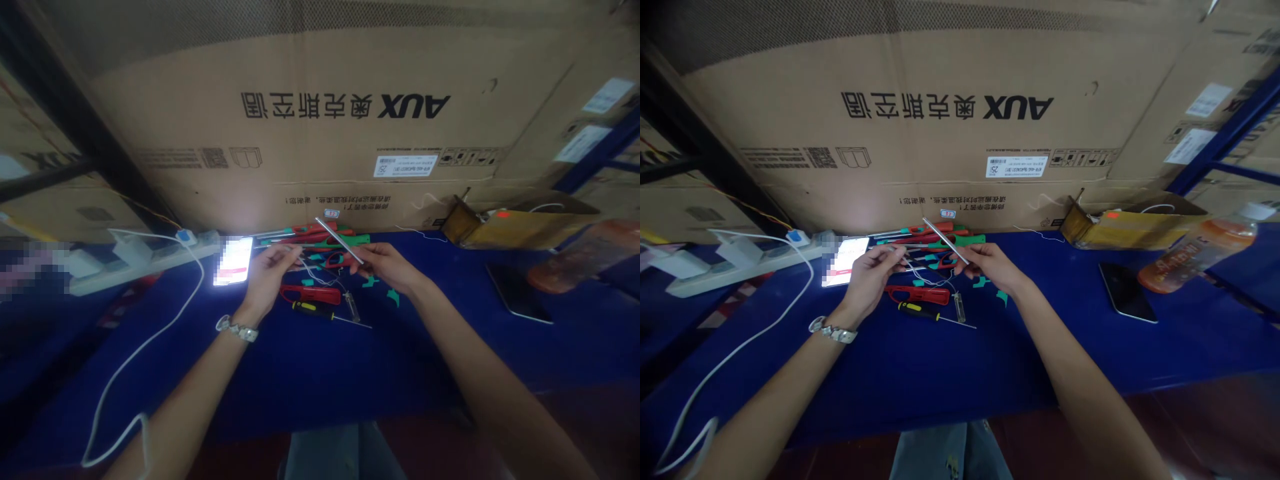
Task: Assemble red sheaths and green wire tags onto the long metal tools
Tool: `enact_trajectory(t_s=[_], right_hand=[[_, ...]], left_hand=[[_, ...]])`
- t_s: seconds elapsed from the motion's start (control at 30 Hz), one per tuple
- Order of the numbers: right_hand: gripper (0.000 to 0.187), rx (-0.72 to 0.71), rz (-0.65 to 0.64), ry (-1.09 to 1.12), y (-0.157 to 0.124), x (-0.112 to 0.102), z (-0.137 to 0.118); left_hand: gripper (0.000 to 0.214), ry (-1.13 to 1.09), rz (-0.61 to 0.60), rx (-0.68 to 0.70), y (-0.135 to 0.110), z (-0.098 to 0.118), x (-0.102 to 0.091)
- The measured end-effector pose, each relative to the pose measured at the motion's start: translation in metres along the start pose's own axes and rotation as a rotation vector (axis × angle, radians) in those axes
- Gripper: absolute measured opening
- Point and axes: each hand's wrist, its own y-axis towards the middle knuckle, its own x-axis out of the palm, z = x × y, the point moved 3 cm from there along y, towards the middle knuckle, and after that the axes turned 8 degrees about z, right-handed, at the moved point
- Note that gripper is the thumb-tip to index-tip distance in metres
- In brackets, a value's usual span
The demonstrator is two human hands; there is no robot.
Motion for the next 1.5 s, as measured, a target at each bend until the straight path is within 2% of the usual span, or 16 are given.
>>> enact_trajectory(t_s=[0.1, 0.23, 0.5, 0.67, 0.8, 1.0, 1.3, 1.5], right_hand=[[0.038, 0.054, -0.049, 0.127, -0.001, 0.022, 0.002], [0.040, 0.051, -0.057, 0.210, -0.002, 0.041, 0.002], [0.040, -0.080, 0.144, 0.128, -0.001, 0.049, 0.007], [0.039, -0.121, 0.214, 0.081, -0.002, 0.052, 0.009], [0.037, -0.095, 0.131, 0.006, -0.005, 0.056, 0.010], [0.033, -0.032, 0.144, 0.141, -0.006, 0.054, 0.018], [0.031, -0.021, 0.151, 0.227, -0.001, 0.041, 0.024], [0.033, -0.001, 0.176, 0.233, 0.001, 0.038, 0.025]], left_hand=[[0.025, 0.021, -0.053, -0.018, -0.002, -0.002, 0.005], [0.024, -0.004, -0.109, -0.064, -0.005, -0.002, 0.010], [0.022, -0.098, -0.168, -0.082, -0.009, 0.001, 0.013], [0.022, -0.098, -0.075, -0.046, -0.008, 0.001, 0.012], [0.022, -0.117, -0.016, -0.043, -0.007, 0.004, 0.010], [0.025, -0.211, 0.002, -0.101, -0.007, 0.006, 0.010], [0.026, -0.348, 0.210, -0.112, 0.015, 0.011, -0.016], [0.017, -0.391, 0.250, -0.113, 0.018, 0.011, -0.021]])
